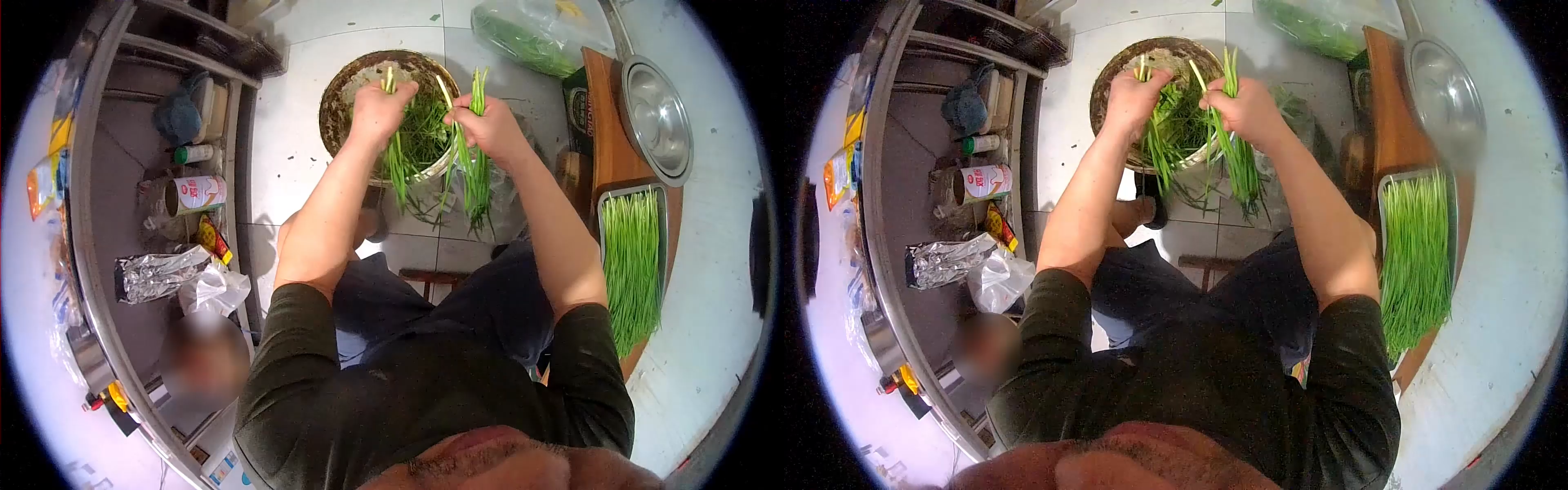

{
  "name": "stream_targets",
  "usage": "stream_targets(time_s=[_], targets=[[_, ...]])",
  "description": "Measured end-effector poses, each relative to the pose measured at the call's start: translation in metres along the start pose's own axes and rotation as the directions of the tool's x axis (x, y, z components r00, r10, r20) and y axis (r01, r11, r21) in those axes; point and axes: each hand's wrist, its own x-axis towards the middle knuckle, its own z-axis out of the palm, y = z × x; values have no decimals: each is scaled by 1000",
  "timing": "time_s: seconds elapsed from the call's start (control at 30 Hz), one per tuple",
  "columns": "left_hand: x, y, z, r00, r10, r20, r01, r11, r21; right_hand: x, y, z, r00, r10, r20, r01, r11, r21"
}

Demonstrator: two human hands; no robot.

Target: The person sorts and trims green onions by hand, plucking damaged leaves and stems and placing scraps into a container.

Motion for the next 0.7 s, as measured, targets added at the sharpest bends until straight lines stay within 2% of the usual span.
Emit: stream_targets(time_s=[0.07,0.17,0.2,0.3,0.4,0.6,0.7], targets=[[-4,-1,5,996,-50,68,49,999,24,2,3,0,1000,-4,17,4,1000,-4],[-10,-6,17,966,120,229,-97,989,-111,5,7,0,999,-10,42,9,1000,13],[-11,-5,20,965,145,217,-122,986,-117,5,7,0,999,-12,52,11,1000,22],[-16,0,20,972,102,214,-72,987,-143,3,1,-1,994,59,91,-64,997,50],[-13,-3,21,983,82,166,-61,990,-127,3,2,-1,991,46,124,-54,996,64],[-11,-3,19,980,93,175,-84,995,-57,4,5,1,993,57,105,-64,996,61],[-14,2,16,978,77,194,-72,997,-34,4,7,2,998,14,69,-18,999,50]])
